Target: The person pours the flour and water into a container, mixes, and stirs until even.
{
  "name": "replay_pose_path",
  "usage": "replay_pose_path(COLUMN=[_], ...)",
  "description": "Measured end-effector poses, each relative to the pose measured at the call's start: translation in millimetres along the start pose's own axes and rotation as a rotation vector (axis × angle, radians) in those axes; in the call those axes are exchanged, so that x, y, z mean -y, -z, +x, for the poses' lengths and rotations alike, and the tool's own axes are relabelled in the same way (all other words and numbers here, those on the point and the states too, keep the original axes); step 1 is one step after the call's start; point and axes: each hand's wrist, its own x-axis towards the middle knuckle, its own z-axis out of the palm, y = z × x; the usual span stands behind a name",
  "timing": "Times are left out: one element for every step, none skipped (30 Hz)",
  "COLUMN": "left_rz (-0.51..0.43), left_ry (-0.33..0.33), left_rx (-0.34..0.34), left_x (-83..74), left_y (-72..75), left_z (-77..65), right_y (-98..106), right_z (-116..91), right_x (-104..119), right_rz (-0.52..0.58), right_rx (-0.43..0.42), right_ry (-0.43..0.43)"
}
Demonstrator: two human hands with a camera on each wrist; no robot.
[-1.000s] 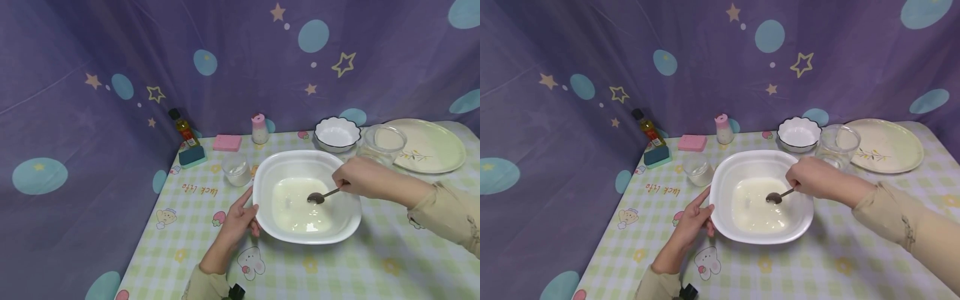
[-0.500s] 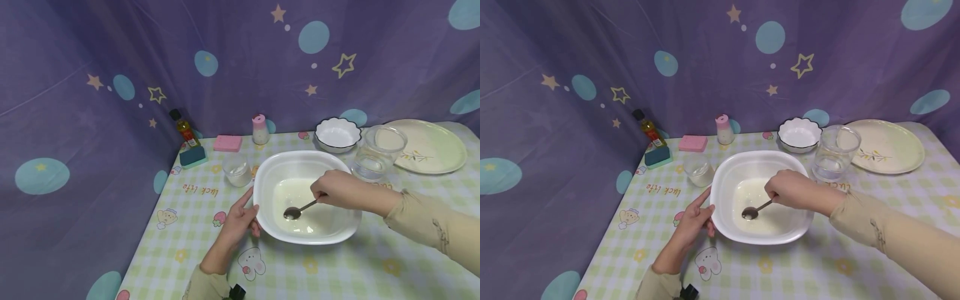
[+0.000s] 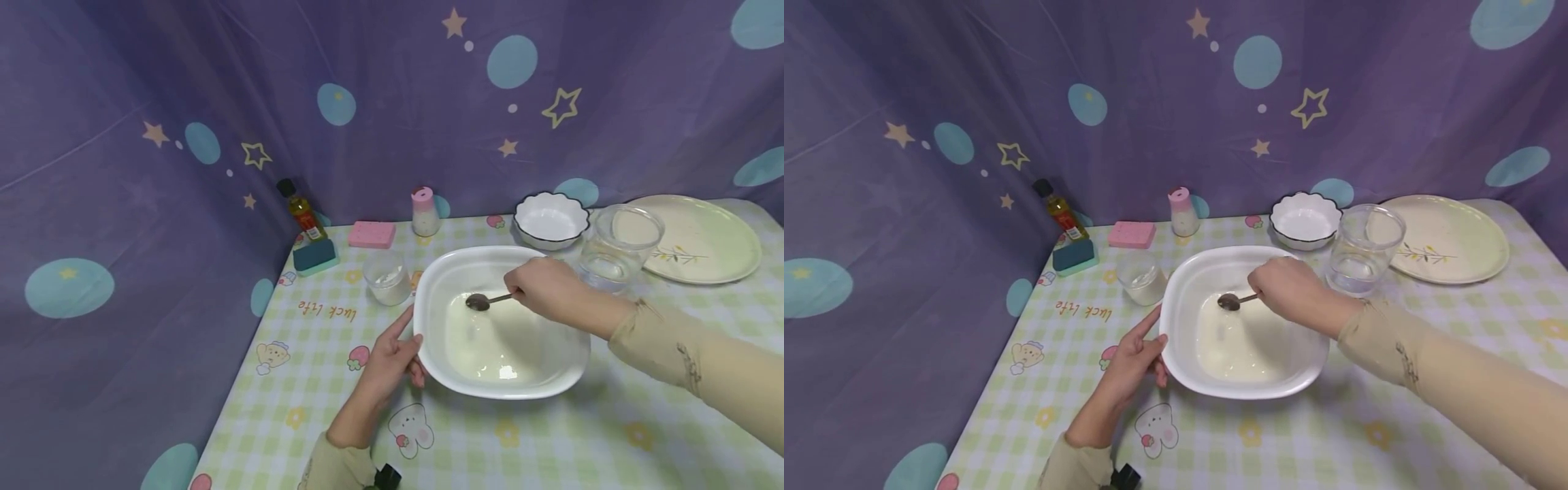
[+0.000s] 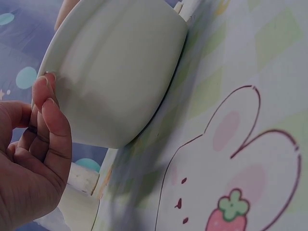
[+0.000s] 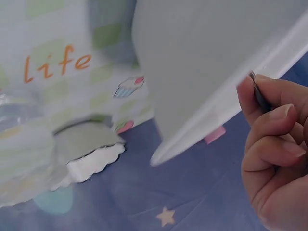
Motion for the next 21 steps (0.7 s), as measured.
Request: replay_pose_path(left_rz=[0.000,0.001,0.003,0.006,0.007,0.010,0.012,0.013,0.014,0.014,0.013,0.014,0.012,0.009,0.006,0.004,0.002,-0.001,-0.002,-0.003,-0.003], left_ry=[0.000,0.000,0.000,0.001,0.001,0.001,0.003,0.003,0.005,0.005,0.005,0.006,0.005,0.003,0.001,-0.002,-0.003,-0.005,-0.008,-0.008,-0.009], left_rx=[-0.001,-0.002,-0.002,-0.002,-0.002,-0.002,-0.003,-0.004,-0.004,-0.003,-0.004,-0.004,-0.004,-0.003,-0.003,-0.002,-0.003,-0.003,-0.002,-0.002,-0.003], left_x=[-0.1,-0.1,-0.1,-0.1,-0.1,-0.1,-0.3,-0.3,-0.5,-0.5,-0.6,-0.6,-0.8,-0.9,-1.0,-1.1,-1.2,-1.4,-1.5,-1.3,-1.2], left_y=[-0.1,-0.1,-0.1,0.1,0.2,0.3,0.2,0.3,0.4,0.4,0.3,0.2,-0.1,-0.4,-0.6,-0.8,-1.1,-1.4,-1.6,-1.7,-1.7], left_z=[0.0,0.0,-0.1,0.0,0.0,0.0,-0.2,-0.2,-0.2,-0.1,0.0,0.0,0.2,0.3,0.5,0.6,0.6,0.5,0.5,0.4,0.3], right_y=[2.6,5.7,8.8,12.2,15.6,18.7,21.5,23.8,25.7,27.4,28.5,29.4,30.0,30.3,30.1,29.1,27.5,25.6,23.1,20.2,17.2], right_z=[-1.2,-2.7,-4.5,-6.5,-8.6,-10.8,-12.9,-14.9,-16.9,-18.9,-20.5,-22.2,-23.6,-24.9,-26.0,-26.7,-27.3,-27.5,-27.3,-26.8,-25.9], right_x=[-2.6,-5.0,-7.5,-10.2,-12.7,-15.2,-17.7,-20.1,-22.2,-24.1,-25.6,-26.6,-27.1,-27.0,-26.4,-25.5,-24.3,-22.3,-20.2,-17.6,-14.8], right_rz=[-0.002,-0.002,0.001,0.004,0.009,0.015,0.022,0.028,0.036,0.043,0.047,0.055,0.069,0.088,0.109,0.131,0.151,0.172,0.188,0.191,0.191], right_rx=[0.009,0.019,0.029,0.038,0.047,0.058,0.066,0.075,0.084,0.092,0.097,0.108,0.117,0.128,0.139,0.150,0.155,0.160,0.158,0.151,0.142], right_ry=[-0.014,-0.028,-0.039,-0.047,-0.054,-0.058,-0.055,-0.052,-0.049,-0.041,-0.031,-0.025,-0.016,-0.009,-0.002,0.006,0.014,0.021,0.026,0.029,0.032])
